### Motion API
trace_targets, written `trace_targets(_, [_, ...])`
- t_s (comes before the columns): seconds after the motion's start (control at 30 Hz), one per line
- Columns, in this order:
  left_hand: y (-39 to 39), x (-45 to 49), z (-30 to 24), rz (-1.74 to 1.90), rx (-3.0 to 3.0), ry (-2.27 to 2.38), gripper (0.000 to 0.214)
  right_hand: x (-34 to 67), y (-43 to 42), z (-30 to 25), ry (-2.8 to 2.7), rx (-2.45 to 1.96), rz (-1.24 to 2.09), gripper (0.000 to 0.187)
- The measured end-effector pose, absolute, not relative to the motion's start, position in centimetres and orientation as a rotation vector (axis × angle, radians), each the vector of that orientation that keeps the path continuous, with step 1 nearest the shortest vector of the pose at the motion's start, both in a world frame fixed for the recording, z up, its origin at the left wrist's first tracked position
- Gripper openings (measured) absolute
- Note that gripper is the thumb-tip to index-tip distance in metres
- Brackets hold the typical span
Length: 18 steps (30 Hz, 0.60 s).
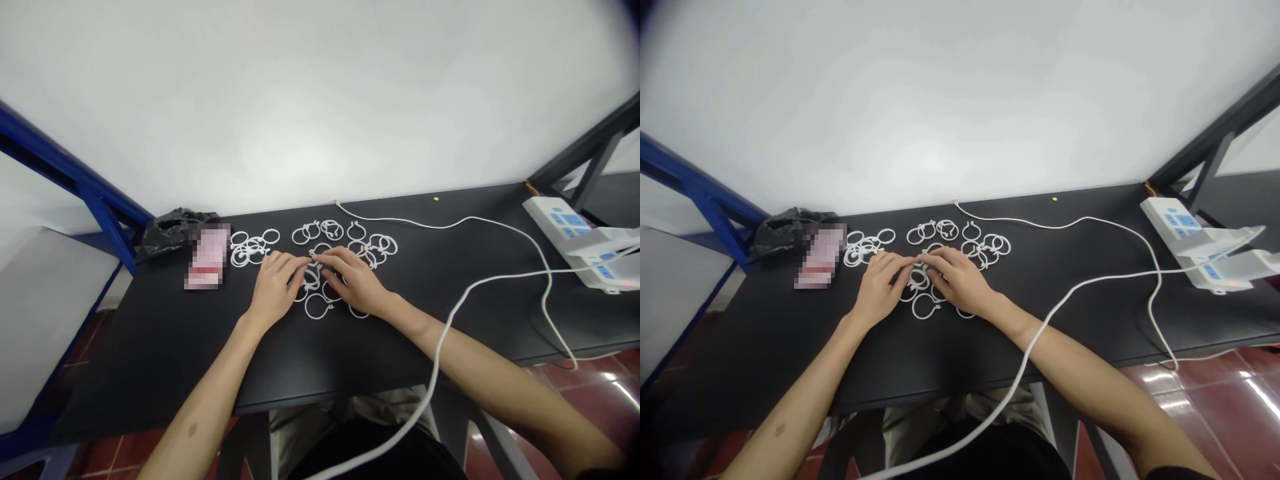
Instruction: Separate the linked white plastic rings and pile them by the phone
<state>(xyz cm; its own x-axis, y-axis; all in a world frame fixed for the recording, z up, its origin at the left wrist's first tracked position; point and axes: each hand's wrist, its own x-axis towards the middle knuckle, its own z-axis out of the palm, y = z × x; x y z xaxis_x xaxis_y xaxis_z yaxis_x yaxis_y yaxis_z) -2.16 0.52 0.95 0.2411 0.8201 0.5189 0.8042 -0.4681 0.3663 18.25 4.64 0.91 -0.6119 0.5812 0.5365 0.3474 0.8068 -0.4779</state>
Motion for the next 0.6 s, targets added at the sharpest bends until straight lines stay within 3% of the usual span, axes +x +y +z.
trace_targets(0.6, [0.1, -1.83, 1.49, 1.016, 2.365, 1.515, 0.027, 18.4, 4.71, 0.95, -2.163, -0.653, 0.62, 0.013])
